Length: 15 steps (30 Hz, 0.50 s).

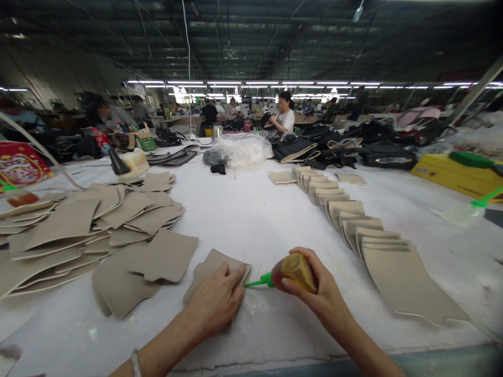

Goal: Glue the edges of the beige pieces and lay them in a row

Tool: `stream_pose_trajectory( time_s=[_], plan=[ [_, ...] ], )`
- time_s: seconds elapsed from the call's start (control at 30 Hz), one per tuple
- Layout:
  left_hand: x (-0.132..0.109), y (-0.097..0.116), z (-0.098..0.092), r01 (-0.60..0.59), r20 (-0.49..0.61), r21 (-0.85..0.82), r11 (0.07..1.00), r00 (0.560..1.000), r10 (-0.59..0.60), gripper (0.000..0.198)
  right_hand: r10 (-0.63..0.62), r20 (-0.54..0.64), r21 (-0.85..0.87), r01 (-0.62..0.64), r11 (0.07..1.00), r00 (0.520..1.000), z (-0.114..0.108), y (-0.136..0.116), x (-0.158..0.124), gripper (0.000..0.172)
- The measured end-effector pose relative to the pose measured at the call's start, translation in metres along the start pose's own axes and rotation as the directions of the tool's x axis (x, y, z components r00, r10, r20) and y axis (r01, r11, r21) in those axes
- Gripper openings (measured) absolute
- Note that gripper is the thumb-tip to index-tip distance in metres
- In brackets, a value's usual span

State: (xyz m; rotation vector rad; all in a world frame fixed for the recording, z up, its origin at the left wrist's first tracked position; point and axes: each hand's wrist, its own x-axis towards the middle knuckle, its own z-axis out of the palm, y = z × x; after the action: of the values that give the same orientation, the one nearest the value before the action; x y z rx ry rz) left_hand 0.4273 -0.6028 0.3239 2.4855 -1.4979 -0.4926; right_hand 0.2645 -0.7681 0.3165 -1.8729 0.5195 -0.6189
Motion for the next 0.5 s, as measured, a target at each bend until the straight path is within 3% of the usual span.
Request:
stream_pose_trajectory(
  time_s=[0.07, 0.23, 0.4, 0.5],
  plan=[
    [0.000, -0.001, 0.000, 0.001, -0.002, -0.009, 1.000, 1.000, -0.001, 0.048, 0.009, 0.060, 0.038, -0.011, 0.999, 0.998, 0.000, 0.001, -0.003, 0.047],
    [-0.001, -0.003, 0.002, 0.008, 0.007, -0.001, 1.000, 1.000, -0.008, 0.048, 0.002, -0.026, 0.021, -0.002, 1.000, 1.000, -0.001, 0.003, -0.005, 0.049],
    [-0.001, -0.003, 0.003, 0.015, 0.010, -0.001, 1.000, 1.000, -0.015, 0.049, 0.045, 0.144, 0.127, -0.063, 0.990, 0.989, 0.002, 0.001, -0.013, 0.050],
    [-0.001, -0.002, 0.003, 0.018, 0.007, -0.001, 1.000, 1.000, -0.018, 0.049, 0.041, 0.073, 0.101, -0.049, 0.994, 0.996, 0.002, 0.001, -0.017, 0.049]
  ],
)
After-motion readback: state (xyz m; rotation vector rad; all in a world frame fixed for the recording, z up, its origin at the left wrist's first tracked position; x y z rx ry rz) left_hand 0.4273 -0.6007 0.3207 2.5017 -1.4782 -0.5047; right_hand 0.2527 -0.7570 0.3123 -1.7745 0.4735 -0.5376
